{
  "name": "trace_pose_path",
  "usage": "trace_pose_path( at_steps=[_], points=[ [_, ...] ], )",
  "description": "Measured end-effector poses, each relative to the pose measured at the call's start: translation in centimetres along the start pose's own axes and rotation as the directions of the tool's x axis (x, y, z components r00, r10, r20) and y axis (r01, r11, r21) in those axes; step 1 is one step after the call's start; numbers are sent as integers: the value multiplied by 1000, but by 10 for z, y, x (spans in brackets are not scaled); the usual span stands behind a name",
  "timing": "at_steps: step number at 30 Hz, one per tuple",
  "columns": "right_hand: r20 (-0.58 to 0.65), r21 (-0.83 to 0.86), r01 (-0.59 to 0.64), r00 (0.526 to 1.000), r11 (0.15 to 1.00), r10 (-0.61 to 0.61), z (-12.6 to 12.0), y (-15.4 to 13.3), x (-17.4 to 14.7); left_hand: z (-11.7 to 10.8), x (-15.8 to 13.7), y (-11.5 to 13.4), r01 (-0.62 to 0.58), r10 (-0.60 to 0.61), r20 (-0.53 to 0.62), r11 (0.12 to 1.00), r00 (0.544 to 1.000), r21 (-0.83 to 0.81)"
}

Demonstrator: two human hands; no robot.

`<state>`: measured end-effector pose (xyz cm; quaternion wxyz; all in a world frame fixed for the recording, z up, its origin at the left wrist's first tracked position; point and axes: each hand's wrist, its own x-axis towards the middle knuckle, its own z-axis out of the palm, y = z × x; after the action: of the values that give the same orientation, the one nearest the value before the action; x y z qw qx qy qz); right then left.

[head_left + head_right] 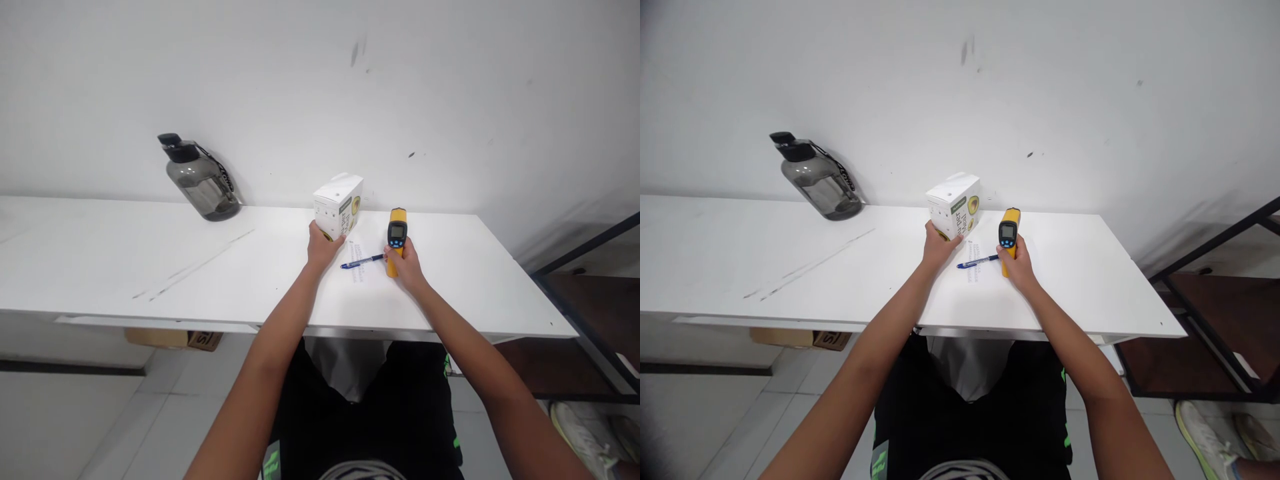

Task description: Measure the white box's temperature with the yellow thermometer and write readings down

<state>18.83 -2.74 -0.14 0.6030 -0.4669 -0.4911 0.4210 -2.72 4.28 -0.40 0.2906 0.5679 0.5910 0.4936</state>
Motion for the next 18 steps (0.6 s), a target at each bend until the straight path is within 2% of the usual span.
trace_pose_path(
  at_steps=[18],
  points=[
    [-1, -26, 8, 1000, 1000, -8, -1, 3, 2, 2, 1, -2, -8, 8, 3, 1000, 1000, -21]
  ],
)
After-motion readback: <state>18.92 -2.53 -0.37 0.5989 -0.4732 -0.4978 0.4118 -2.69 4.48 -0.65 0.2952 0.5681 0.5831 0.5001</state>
